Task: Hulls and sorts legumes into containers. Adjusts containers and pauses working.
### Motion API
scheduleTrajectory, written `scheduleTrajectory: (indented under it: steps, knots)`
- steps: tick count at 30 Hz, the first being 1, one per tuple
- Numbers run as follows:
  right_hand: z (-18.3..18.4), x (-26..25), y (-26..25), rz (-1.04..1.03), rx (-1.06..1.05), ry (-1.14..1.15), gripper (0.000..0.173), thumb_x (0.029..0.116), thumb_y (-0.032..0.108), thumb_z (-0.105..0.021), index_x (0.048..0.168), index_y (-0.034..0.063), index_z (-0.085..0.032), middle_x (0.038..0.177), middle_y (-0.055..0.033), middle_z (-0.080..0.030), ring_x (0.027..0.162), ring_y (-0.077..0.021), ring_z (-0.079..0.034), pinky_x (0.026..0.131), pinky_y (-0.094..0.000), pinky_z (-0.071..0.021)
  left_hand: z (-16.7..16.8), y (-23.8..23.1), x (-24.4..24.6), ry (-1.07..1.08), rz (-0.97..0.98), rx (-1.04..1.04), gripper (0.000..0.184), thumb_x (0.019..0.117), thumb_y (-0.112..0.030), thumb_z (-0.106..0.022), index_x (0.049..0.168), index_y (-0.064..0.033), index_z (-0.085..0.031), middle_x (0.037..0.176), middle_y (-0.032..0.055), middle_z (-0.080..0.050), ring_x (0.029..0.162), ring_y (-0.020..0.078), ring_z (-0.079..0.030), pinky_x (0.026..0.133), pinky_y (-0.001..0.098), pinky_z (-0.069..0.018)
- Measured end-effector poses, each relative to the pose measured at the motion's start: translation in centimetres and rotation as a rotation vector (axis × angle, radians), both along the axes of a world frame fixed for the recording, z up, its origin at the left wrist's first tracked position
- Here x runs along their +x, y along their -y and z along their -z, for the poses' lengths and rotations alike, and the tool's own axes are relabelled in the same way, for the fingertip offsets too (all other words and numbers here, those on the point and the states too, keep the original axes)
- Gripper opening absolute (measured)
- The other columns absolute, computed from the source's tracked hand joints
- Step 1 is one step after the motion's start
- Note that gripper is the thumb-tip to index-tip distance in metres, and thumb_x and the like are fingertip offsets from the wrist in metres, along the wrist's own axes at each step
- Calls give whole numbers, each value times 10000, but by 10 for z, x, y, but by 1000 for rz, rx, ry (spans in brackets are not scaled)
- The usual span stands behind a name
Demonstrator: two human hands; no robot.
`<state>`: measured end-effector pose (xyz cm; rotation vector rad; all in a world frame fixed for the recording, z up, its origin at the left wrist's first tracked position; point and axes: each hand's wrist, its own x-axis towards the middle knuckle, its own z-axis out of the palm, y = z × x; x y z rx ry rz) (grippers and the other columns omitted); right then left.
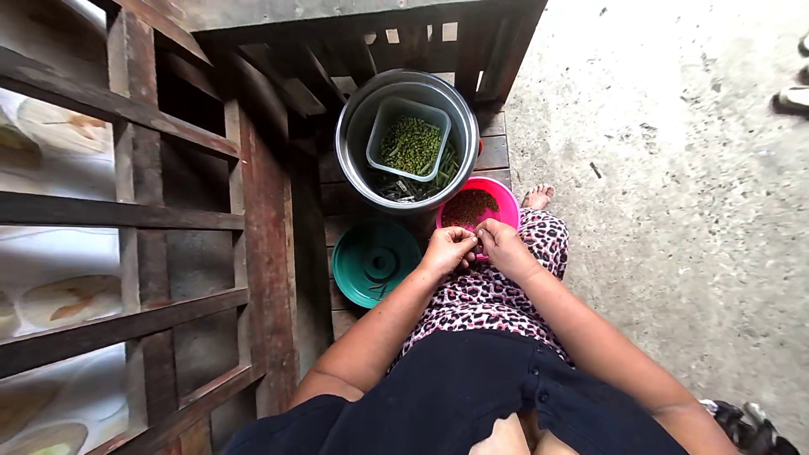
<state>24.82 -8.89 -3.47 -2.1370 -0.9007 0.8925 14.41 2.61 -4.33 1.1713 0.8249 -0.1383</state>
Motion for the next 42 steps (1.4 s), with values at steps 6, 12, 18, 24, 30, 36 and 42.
scheduleTrajectory:
  steps: [6,12,18,24,30,36,42]
  knots:
    - [-10,8,-2,72,-51,-175,296,1090,67,-436,1288,-21,-637,1130,-161,-701,808,-187,-711,761,-364,-606,-1,-4,-2,28,-63,-29,94,1012,-48,-608,1055,29,-641,812,85,-708,570,83,-634,536,214,-543]
    - [-8,5,5,109,31,-180,87,972,87,-686,1013,11,-700,894,-82,-689,661,-112,-599,644,-304,-526,-8,-7,0,37,-77,-79,85,998,-14,-612,1072,3,-575,806,91,-679,593,121,-667,573,254,-585]
    - [0,5,11,163,137,-146,34,911,32,-736,904,1,-724,905,-78,-687,766,-86,-633,734,-261,-542,-12,-3,8,27,-46,-96,88,1026,-15,-564,1069,58,-589,878,142,-683,659,166,-697,640,306,-615]
    - [3,-1,11,144,180,6,59,894,29,-739,874,-19,-711,890,-112,-669,732,-141,-626,694,-302,-547,-10,-4,8,51,-7,-63,91,1036,-48,-561,1034,37,-595,846,129,-687,636,153,-698,619,293,-616]
    - [8,-2,11,160,238,59,63,889,13,-678,833,-9,-697,835,-92,-644,706,-113,-596,657,-265,-513,-9,-2,7,113,56,56,91,1032,-27,-546,1004,27,-614,860,116,-680,634,136,-680,630,290,-609]
    - [6,2,8,339,153,-349,96,953,-2,-634,870,17,-678,683,-1,-607,527,-32,-504,508,-196,-436,-1,3,10,124,4,36,93,1033,-9,-540,1026,61,-601,874,158,-690,662,183,-708,655,334,-628]
    - [2,6,8,486,109,-635,112,983,-15,-599,880,12,-634,677,-19,-607,534,-82,-564,540,-232,-520,5,-2,8,107,-44,-119,50,1034,-20,-543,1032,23,-570,791,101,-670,603,142,-683,595,277,-605]
